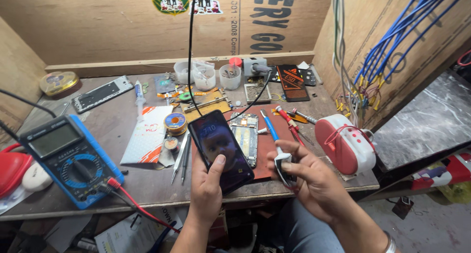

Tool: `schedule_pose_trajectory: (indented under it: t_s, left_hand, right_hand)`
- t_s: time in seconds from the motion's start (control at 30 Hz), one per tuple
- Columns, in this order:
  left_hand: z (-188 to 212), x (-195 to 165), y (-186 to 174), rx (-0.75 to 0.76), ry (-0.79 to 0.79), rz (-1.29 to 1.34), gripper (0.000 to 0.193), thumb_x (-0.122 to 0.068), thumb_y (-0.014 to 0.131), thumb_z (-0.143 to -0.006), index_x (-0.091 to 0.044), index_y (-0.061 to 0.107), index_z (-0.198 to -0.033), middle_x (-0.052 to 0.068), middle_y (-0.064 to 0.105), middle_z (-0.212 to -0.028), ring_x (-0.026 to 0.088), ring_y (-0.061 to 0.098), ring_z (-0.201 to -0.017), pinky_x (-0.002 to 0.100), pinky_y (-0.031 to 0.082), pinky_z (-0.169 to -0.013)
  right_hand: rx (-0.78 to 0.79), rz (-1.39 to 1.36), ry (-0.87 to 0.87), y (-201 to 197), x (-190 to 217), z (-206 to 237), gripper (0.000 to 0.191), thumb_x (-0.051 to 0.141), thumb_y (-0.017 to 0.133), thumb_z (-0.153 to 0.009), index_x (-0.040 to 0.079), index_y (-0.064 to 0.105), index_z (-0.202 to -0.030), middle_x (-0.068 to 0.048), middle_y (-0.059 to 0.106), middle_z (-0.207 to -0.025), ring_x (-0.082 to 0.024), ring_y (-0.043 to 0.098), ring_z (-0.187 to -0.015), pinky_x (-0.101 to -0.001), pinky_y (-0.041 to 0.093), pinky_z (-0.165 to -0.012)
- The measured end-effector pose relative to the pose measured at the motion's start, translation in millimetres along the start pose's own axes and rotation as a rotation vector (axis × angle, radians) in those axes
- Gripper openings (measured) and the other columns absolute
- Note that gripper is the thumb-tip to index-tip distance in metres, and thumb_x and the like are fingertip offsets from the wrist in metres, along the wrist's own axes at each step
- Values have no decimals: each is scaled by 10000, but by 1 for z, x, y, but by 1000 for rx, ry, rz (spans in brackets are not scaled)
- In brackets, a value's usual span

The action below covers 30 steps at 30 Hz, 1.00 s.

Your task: The person handles a smartphone at a repair bench, pressing its power button and checking the screen, then pries at the back cover and removes the battery. They wipe the phone with a tissue, press the screen, and continue testing the device while a disassembled phone lies on the mat.

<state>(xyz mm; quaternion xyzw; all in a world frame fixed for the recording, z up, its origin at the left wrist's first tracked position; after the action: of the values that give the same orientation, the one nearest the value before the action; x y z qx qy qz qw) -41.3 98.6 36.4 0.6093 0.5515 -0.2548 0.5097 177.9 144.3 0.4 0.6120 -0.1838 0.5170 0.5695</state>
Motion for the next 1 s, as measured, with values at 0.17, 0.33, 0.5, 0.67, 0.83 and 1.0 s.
schedule_pose_trajectory:
  t_s: [0.17,0.33,0.5,0.67,0.83,1.0]
  left_hand:
    - [1,-7,4,14,-57,126,463,-72,530,-982,-14,444,-1432,90,622,-1254,163,615,-1144,333,499,-1030]
    - [17,-13,19,-26,-192,333,506,-200,504,-956,-76,418,-1440,112,658,-1326,179,636,-1114,376,529,-937]
    - [40,-14,41,-130,-334,516,676,-538,326,-1052,32,572,-1319,187,678,-1218,246,667,-1038,407,545,-914]
    - [55,-8,52,-315,-629,579,759,-637,282,-957,9,603,-1191,213,724,-1065,309,727,-882,422,578,-820]
    - [56,-18,66,-346,-712,657,759,-649,286,-946,-8,613,-1186,197,715,-990,312,711,-790,434,581,-745]
    - [60,-21,69,-378,-757,662,757,-653,310,-948,-7,624,-1186,185,719,-970,283,703,-763,410,579,-729]
  right_hand:
    - [143,-271,110,26,-31,16,454,149,635,-959,110,546,-1403,-69,670,-1179,-118,666,-848,-278,554,-693]
    - [136,-370,88,19,-46,27,325,134,630,-975,73,581,-1291,-119,685,-1181,-110,646,-821,-252,510,-664]
    - [93,-189,38,13,-37,48,325,136,646,-945,79,593,-1261,-148,707,-1138,-158,652,-820,-304,524,-689]
    - [193,144,-148,36,-15,73,353,144,675,-946,-2,608,-1260,-195,755,-1070,-227,702,-932,-365,562,-808]
    - [204,314,-181,52,-8,82,258,47,698,-933,-23,648,-1176,-179,781,-1053,-207,719,-1032,-354,544,-933]
    - [212,315,-193,59,-6,81,231,1,706,-919,-32,670,-1145,-154,756,-1038,-197,731,-1030,-337,553,-925]
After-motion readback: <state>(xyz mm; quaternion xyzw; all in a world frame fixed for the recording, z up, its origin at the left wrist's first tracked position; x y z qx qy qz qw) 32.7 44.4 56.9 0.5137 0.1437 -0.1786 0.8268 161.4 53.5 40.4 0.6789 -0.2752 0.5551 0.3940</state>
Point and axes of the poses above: each hand's wrist, its own z-axis away from the middle knuckle, its own y-axis out of the palm, x = y × z, the point moved 8 cm from there along -z, towards the middle knuckle
